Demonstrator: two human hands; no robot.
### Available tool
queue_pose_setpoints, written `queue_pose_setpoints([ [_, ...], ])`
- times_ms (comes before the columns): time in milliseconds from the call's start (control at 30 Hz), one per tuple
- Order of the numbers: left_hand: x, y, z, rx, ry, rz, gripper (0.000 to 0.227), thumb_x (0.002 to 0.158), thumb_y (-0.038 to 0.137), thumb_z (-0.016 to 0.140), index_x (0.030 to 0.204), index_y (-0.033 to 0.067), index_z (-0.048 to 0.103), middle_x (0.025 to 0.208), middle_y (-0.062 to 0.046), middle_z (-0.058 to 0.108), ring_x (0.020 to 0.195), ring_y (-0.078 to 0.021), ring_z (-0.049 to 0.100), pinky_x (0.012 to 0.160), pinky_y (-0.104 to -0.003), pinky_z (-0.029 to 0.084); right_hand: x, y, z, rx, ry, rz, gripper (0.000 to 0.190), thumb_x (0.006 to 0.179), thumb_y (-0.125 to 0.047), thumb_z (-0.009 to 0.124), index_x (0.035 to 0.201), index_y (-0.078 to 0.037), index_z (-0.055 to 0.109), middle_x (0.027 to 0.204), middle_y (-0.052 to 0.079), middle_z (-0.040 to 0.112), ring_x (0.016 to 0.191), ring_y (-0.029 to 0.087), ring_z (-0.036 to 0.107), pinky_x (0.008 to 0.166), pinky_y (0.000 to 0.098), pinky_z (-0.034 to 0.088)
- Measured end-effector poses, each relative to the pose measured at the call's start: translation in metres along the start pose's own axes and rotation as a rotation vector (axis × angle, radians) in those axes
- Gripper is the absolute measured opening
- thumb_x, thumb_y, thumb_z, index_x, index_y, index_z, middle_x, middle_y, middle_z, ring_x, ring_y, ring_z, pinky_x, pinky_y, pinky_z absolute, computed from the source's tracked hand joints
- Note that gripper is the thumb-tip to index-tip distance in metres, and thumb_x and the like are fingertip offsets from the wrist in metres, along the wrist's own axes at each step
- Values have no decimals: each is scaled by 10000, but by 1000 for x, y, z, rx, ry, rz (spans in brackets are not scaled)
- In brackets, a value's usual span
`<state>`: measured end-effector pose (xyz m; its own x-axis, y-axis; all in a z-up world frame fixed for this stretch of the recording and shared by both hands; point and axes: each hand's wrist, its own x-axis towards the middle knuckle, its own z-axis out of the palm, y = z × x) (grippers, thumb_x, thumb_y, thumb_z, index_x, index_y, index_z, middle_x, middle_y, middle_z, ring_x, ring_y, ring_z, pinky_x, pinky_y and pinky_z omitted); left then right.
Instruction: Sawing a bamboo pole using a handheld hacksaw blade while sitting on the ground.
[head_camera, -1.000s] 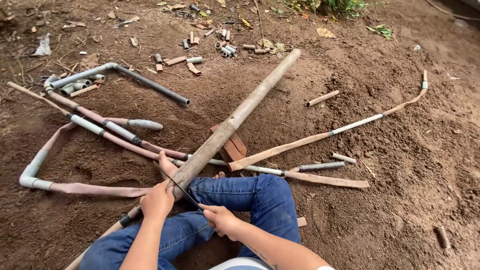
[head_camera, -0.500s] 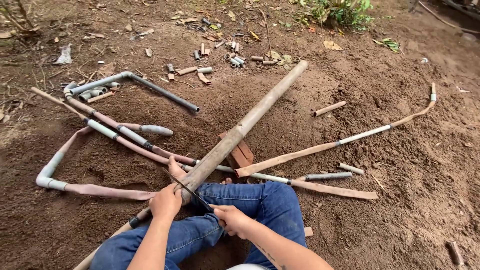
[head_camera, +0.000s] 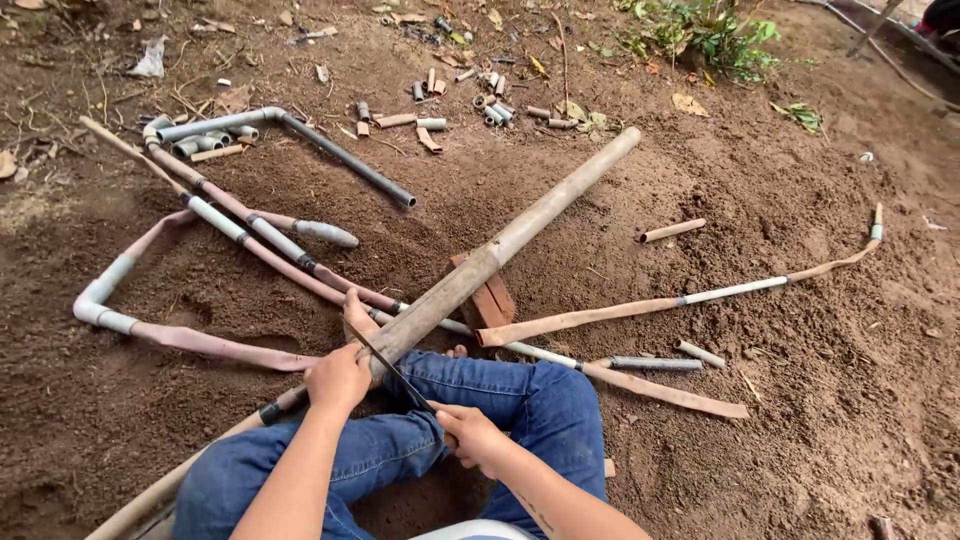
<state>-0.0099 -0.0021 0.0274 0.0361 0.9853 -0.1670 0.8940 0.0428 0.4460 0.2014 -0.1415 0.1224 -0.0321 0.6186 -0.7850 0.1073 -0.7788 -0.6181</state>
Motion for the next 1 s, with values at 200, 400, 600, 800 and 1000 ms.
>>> queue_pose_setpoints([
  [200, -8, -1, 2, 21, 31, 38, 348, 975, 388, 574, 1244, 260, 753, 1116, -66, 805, 1030, -376, 738, 912, -522, 549, 12, 5, 13, 35, -36, -39, 532, 1120, -347, 485, 1643, -264, 540, 767, -37, 479, 554, 57, 273, 490, 222, 179],
  [400, 3, -2, 9, 16, 31, 6, 323, 1004, 390, 578, 1205, 227, 771, 1071, -92, 806, 999, -387, 739, 939, -551, 513, -13, 41, -11, 139, -65, 79, 515, 1121, -334, 475, 1624, -357, 581, 769, -18, 481, 540, 68, 255, 518, 237, 131],
  [600, -1, 1, -1, -48, 15, 20, 282, 1003, 361, 582, 1095, 180, 777, 1082, -70, 807, 1009, -372, 736, 955, -513, 524, 0, 18, -6, 101, -48, -2, 498, 1121, -334, 485, 1600, -309, 621, 729, -36, 467, 511, 55, 236, 478, 237, 114],
  [800, -11, 1, -2, -53, 35, 36, 265, 1001, 347, 590, 1085, 161, 759, 1057, -60, 792, 966, -343, 731, 934, -489, 538, 12, -1, 15, 52, -28, -2, 517, 1134, -367, 481, 1634, -273, 571, 755, -24, 463, 531, 71, 235, 492, 238, 160],
  [1000, 6, -8, 22, 14, 190, 52, 302, 943, 352, 616, 1077, 158, 805, 1006, -88, 796, 918, -391, 721, 851, -517, 520, 1, 26, 4, 164, -27, 77, 524, 1117, -329, 498, 1633, -302, 584, 760, 17, 463, 504, 86, 238, 479, 245, 140],
])
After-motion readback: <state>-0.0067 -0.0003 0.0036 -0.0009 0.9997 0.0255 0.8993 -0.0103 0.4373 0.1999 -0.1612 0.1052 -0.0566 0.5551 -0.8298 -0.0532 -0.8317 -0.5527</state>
